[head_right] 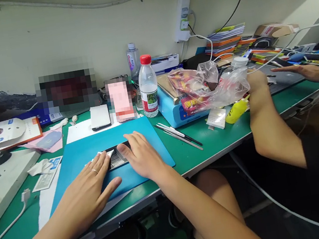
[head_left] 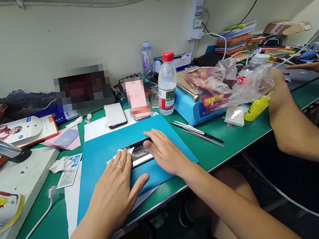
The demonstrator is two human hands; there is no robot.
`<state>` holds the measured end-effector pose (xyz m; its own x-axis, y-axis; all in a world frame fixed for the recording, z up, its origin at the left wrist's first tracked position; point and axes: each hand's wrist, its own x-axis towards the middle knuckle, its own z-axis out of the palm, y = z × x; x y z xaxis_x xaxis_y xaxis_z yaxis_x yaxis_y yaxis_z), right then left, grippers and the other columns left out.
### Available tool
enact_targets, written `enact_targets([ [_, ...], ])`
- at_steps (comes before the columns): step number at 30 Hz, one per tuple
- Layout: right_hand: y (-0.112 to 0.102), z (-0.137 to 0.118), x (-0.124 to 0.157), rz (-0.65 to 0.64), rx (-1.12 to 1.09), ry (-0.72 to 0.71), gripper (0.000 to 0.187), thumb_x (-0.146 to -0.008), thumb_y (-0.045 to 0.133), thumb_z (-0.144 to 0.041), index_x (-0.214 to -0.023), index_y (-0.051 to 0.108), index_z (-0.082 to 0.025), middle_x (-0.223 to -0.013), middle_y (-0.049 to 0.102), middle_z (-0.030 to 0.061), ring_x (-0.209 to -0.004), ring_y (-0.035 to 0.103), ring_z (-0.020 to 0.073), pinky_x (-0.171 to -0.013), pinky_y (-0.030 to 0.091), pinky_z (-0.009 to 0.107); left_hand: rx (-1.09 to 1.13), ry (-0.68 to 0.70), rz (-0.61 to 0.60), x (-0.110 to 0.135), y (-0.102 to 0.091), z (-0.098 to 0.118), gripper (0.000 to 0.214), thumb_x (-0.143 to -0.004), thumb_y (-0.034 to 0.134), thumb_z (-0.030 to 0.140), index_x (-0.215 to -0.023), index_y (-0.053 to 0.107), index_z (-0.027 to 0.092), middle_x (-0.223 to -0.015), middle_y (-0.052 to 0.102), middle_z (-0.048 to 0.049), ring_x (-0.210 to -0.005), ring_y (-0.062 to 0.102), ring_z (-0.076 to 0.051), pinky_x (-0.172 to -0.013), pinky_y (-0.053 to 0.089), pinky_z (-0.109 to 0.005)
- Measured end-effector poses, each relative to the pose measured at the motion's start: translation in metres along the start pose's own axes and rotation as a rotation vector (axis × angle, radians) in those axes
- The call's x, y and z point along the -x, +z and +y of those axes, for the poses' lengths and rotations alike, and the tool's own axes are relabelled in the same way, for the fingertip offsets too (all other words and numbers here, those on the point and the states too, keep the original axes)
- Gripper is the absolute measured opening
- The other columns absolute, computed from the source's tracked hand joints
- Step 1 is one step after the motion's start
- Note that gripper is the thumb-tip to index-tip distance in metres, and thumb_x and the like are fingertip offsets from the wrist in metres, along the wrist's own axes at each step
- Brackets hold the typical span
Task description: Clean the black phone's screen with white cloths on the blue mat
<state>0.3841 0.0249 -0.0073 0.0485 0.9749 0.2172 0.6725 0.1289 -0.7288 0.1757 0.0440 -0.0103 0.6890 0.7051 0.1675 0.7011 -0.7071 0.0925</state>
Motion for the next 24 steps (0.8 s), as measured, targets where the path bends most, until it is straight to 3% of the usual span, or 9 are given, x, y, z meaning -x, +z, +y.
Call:
enact_targets([
  [4,0.001,0.003,0.0,0.039,-0.028,-0.026,0.077,-0.097,0.028,-0.073,-0.143,0.055,-0.018,-0.15,0.056,0.0164,-0.148,0.039,0.0308,-0.12,0.034,0.055,0.042,0.015,0.002,-0.016,0.004,0.013,0.086,-0.098,0.031,0.072,-0.155,0.04,0.007,-0.157,0.042,-0.0225,-0.148,0.038,-0.038,-0.12,0.036,-0.056],
  [9,0.002,0.008,-0.002,0.069,-0.054,-0.032,0.079,-0.097,0.022,-0.074,-0.143,0.055,-0.019,-0.149,0.056,0.0159,-0.147,0.04,0.0313,-0.12,0.033,0.056,0.172,0.156,-0.069,-0.041,0.001,0.032,0.089,-0.096,0.031,0.076,-0.159,0.032,0.013,-0.162,0.036,-0.0187,-0.152,0.032,-0.036,-0.123,0.029,-0.055],
  [14,0.0,0.008,-0.001,0.085,-0.076,0.0,0.082,-0.095,0.022,-0.076,-0.144,0.053,-0.017,-0.15,0.055,0.0168,-0.148,0.038,0.0329,-0.12,0.032,0.056,0.167,0.166,-0.1,-0.043,0.002,0.04,0.091,-0.095,0.032,0.076,-0.16,0.029,0.012,-0.165,0.029,-0.0182,-0.154,0.027,-0.036,-0.124,0.026,-0.056],
  [18,-0.003,0.006,0.001,0.081,-0.097,0.016,0.084,-0.095,0.021,-0.076,-0.144,0.054,-0.015,-0.151,0.054,0.0176,-0.149,0.037,0.0323,-0.121,0.031,0.054,0.09,0.162,-0.071,-0.022,0.005,0.026,0.087,-0.098,0.033,0.072,-0.162,0.024,0.014,-0.164,0.03,-0.0177,-0.153,0.03,-0.035,-0.122,0.031,-0.056],
  [24,-0.005,0.005,0.002,0.065,-0.124,0.036,0.078,-0.097,0.026,-0.073,-0.143,0.054,-0.017,-0.151,0.055,0.0151,-0.149,0.036,0.0309,-0.122,0.03,0.052,-0.008,0.083,-0.038,0.015,0.007,-0.013,0.074,-0.103,0.033,0.061,-0.163,0.021,0.019,-0.165,0.03,-0.0124,-0.152,0.033,-0.032,-0.122,0.034,-0.056],
])
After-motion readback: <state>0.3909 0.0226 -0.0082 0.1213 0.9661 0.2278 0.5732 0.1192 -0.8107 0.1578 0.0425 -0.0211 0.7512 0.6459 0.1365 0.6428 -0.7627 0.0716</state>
